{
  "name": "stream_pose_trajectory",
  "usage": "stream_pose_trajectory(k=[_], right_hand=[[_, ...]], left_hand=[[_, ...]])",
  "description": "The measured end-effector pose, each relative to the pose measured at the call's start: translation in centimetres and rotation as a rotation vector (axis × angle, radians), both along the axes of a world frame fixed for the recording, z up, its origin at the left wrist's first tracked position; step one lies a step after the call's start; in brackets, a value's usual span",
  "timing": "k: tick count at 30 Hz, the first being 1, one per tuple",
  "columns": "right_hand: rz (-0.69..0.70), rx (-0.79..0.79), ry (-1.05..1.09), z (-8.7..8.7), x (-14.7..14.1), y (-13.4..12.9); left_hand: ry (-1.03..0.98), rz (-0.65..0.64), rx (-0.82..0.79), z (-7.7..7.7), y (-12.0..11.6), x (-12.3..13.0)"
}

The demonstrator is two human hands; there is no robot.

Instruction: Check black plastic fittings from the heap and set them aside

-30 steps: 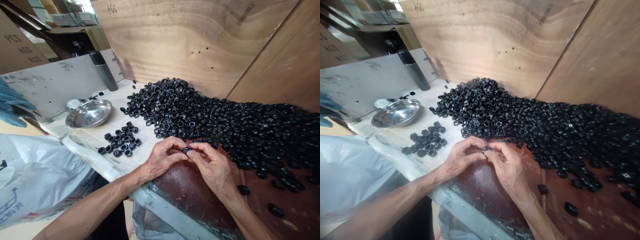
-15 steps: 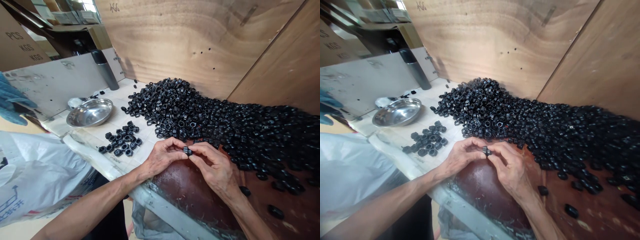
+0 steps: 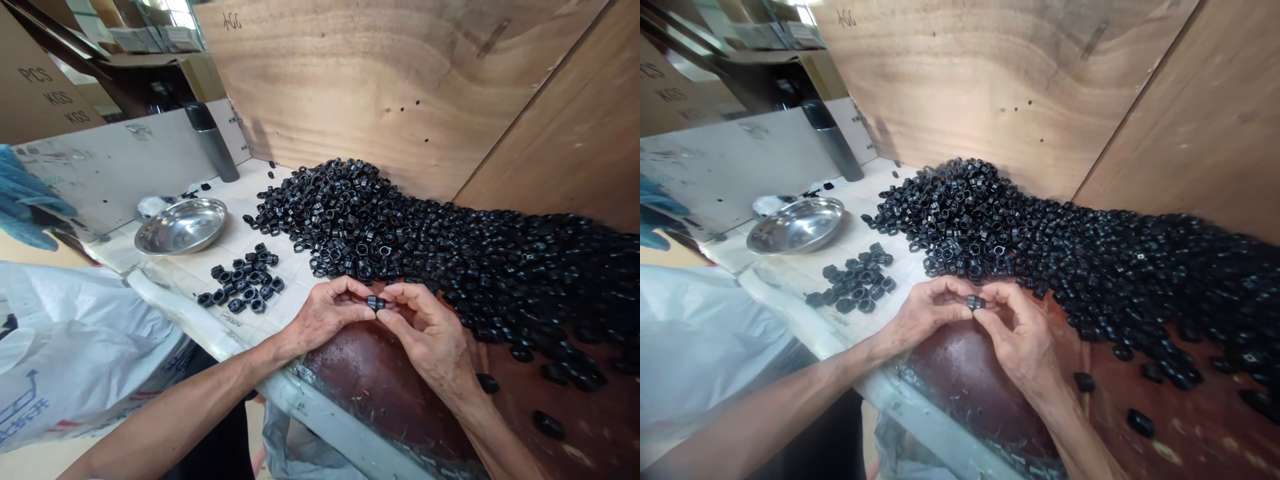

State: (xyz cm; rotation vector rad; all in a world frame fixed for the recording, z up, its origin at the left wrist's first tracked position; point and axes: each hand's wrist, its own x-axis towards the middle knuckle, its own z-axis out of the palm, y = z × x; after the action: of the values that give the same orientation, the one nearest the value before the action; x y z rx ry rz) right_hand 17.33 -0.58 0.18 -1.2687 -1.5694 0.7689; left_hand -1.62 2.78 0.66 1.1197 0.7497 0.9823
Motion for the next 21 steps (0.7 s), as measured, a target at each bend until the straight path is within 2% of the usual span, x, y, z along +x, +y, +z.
stream_pose_trajectory(k=[3, 7, 9, 12, 14, 19, 21], right_hand=[[-0.046, 0.015, -0.091, 0.3, -0.3, 0.0], [-0.01, 0.049, -0.193, 1.0, -0.6, -0.1], [0.022, 0.046, -0.197, 1.4, -0.6, -0.1], [0.064, -0.021, -0.154, 1.6, -0.4, -0.1], [0.064, -0.088, -0.133, 1.5, -0.3, -0.1], [0.079, -0.261, -0.163, 0.8, -0.4, 0.0], [0.059, -0.262, -0.242, 0.7, -0.5, 0.1]], left_hand=[[0.039, 0.034, 0.144, -0.7, 0.0, 0.0], [0.164, 0.072, 0.359, -1.2, 0.2, -0.1], [0.165, 0.067, 0.36, -1.1, 0.2, -0.1], [0.155, 0.068, 0.254, -0.6, 0.1, -0.1], [0.192, 0.077, 0.279, -0.7, 0.1, -0.2], [0.289, 0.084, 0.68, -2.2, 0.3, -0.6], [0.287, 0.066, 0.7, -2.5, 0.4, -0.6]])
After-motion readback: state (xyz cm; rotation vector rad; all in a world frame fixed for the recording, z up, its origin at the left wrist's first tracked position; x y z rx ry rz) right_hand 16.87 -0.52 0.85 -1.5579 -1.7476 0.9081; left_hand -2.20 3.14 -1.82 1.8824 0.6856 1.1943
